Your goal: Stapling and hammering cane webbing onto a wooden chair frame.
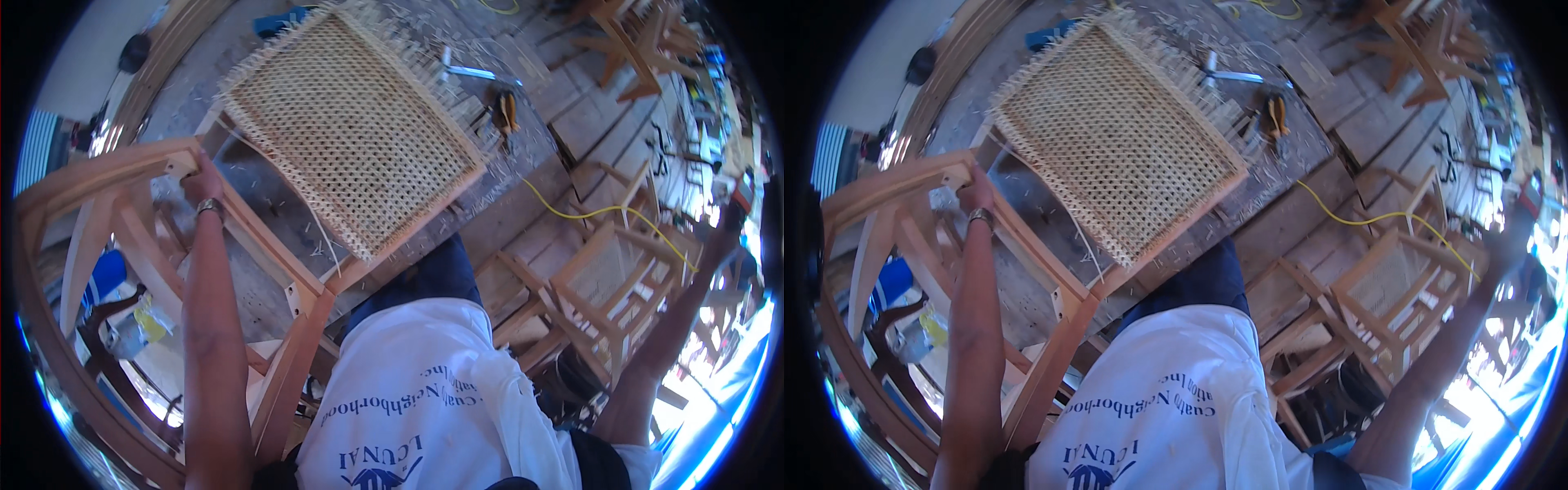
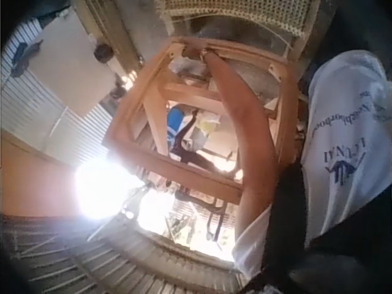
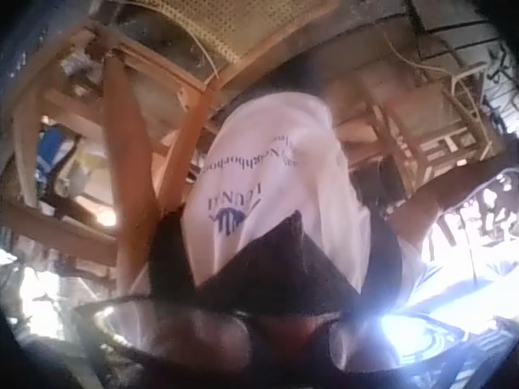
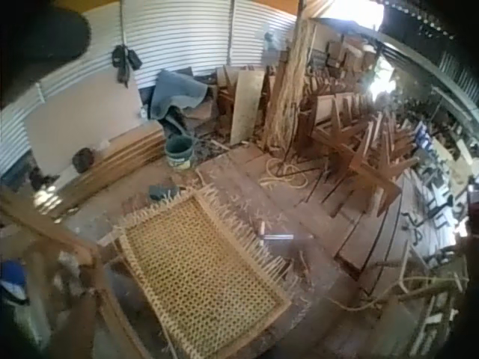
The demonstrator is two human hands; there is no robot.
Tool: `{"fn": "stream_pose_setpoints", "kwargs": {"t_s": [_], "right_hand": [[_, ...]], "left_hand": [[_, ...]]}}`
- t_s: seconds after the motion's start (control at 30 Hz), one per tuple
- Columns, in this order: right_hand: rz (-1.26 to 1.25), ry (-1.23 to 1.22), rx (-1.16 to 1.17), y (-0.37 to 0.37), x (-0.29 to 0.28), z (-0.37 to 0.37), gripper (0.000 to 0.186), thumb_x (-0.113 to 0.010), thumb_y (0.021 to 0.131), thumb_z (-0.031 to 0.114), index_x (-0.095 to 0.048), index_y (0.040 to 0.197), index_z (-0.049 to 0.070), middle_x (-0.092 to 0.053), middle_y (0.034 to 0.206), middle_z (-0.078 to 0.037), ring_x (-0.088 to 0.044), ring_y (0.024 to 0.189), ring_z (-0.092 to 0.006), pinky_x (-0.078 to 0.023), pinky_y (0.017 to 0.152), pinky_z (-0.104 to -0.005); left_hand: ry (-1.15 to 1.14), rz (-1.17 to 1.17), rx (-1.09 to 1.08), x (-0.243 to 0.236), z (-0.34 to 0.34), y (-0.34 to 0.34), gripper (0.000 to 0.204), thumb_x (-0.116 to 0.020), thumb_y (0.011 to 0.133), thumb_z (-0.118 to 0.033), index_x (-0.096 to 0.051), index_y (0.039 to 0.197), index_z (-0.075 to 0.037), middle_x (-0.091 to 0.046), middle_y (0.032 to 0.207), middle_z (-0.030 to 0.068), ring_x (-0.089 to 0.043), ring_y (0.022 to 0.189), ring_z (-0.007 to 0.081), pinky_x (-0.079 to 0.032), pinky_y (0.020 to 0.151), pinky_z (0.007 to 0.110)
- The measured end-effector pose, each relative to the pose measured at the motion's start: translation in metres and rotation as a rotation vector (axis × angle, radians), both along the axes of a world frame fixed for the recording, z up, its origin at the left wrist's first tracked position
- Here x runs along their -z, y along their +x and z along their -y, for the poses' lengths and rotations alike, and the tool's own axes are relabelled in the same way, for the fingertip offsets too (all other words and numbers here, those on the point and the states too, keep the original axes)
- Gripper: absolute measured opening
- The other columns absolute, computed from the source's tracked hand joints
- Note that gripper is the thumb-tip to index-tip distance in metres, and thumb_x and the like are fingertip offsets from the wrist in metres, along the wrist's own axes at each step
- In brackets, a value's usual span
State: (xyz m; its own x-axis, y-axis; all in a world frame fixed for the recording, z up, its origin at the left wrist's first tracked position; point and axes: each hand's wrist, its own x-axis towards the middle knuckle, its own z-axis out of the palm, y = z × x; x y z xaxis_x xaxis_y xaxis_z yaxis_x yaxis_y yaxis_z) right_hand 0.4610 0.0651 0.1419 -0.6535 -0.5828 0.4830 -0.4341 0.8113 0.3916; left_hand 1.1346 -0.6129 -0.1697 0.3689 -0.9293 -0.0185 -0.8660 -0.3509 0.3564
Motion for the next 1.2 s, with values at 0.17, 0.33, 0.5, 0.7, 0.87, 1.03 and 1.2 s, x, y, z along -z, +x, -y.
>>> {"fn": "stream_pose_setpoints", "kwargs": {"t_s": [0.17, 0.33, 0.5, 0.7, 0.87, 1.03, 1.2], "right_hand": [[0.652, -0.501, -0.175, -0.008, -0.006, 0.008, 0.029, -0.063, 0.097, 0.026, -0.07, 0.111, 0.002, -0.058, 0.071, -0.003, -0.054, 0.065, -0.0116, -0.047, 0.063, -0.0287], [1.574, -1.155, 0.007, 0.153, 0.063, 0.252, 0.019, -0.071, 0.091, 0.02, -0.058, 0.096, 0.006, -0.058, 0.071, -0.002, -0.058, 0.059, -0.0133, -0.049, 0.055, -0.0275], [1.931, -0.797, -0.221, 0.201, 0.109, 0.356, 0.023, -0.068, 0.091, 0.014, -0.056, 0.108, 0.004, -0.06, 0.079, -0.004, -0.059, 0.061, -0.0132, -0.05, 0.058, -0.0288], [2.018, -0.397, -0.345, 0.227, 0.145, 0.458, 0.02, -0.074, 0.087, 0.019, -0.061, 0.093, 0.005, -0.058, 0.07, 0.002, -0.055, 0.055, -0.0074, -0.046, 0.051, -0.0251], [1.881, -0.305, -0.338, 0.24, 0.164, 0.528, 0.024, -0.076, 0.084, 0.019, -0.061, 0.092, 0.003, -0.056, 0.065, 0.002, -0.052, 0.049, -0.0078, -0.043, 0.046, -0.0254], [1.892, -0.339, -0.324, 0.236, 0.19, 0.563, 0.023, -0.075, 0.084, 0.016, -0.061, 0.096, 0.003, -0.055, 0.066, 0.002, -0.052, 0.049, -0.0081, -0.043, 0.045, -0.026], [1.977, -0.301, -0.371, 0.232, 0.194, 0.573, 0.021, -0.073, 0.084, 0.014, -0.061, 0.096, 0.002, -0.056, 0.066, 0.001, -0.052, 0.049, -0.0075, -0.045, 0.046, -0.026]], "left_hand": [[0.045, -0.076, 0.02, -0.013, -0.014, -0.037, 0.091, -0.06, 0.08, -0.071, -0.05, 0.12, 0.01, -0.066, 0.113, 0.0299, -0.065, 0.105, 0.0442, -0.052, 0.091, 0.05], [0.042, -0.108, -0.02, -0.029, -0.025, -0.024, 0.084, -0.06, 0.083, -0.065, -0.05, 0.12, 0.009, -0.064, 0.115, 0.0314, -0.064, 0.107, 0.0439, -0.052, 0.092, 0.049], [0.025, -0.143, -0.042, -0.033, -0.027, -0.036, 0.08, -0.062, 0.083, -0.063, -0.05, 0.12, 0.007, -0.064, 0.115, 0.0314, -0.064, 0.106, 0.0446, -0.052, 0.092, 0.05], [-0.003, -0.154, -0.069, -0.03, -0.027, -0.035, 0.077, -0.064, 0.083, -0.061, -0.051, 0.119, 0.005, -0.065, 0.113, 0.0304, -0.064, 0.105, 0.0451, -0.052, 0.09, 0.05], [-0.021, -0.164, -0.069, -0.031, -0.028, -0.036, 0.075, -0.064, 0.083, -0.061, -0.052, 0.117, 0.006, -0.066, 0.109, 0.031, -0.065, 0.102, 0.0455, -0.052, 0.088, 0.051], [-0.057, -0.147, -0.055, -0.029, -0.027, -0.036, 0.074, -0.065, 0.083, -0.061, -0.054, 0.115, 0.006, -0.067, 0.105, 0.0302, -0.066, 0.099, 0.0461, -0.052, 0.085, 0.051], [-0.061, -0.16, -0.049, -0.03, -0.028, -0.035, 0.075, -0.065, 0.083, -0.061, -0.055, 0.115, 0.007, -0.068, 0.105, 0.0299, -0.066, 0.099, 0.0457, -0.052, 0.085, 0.051]]}}
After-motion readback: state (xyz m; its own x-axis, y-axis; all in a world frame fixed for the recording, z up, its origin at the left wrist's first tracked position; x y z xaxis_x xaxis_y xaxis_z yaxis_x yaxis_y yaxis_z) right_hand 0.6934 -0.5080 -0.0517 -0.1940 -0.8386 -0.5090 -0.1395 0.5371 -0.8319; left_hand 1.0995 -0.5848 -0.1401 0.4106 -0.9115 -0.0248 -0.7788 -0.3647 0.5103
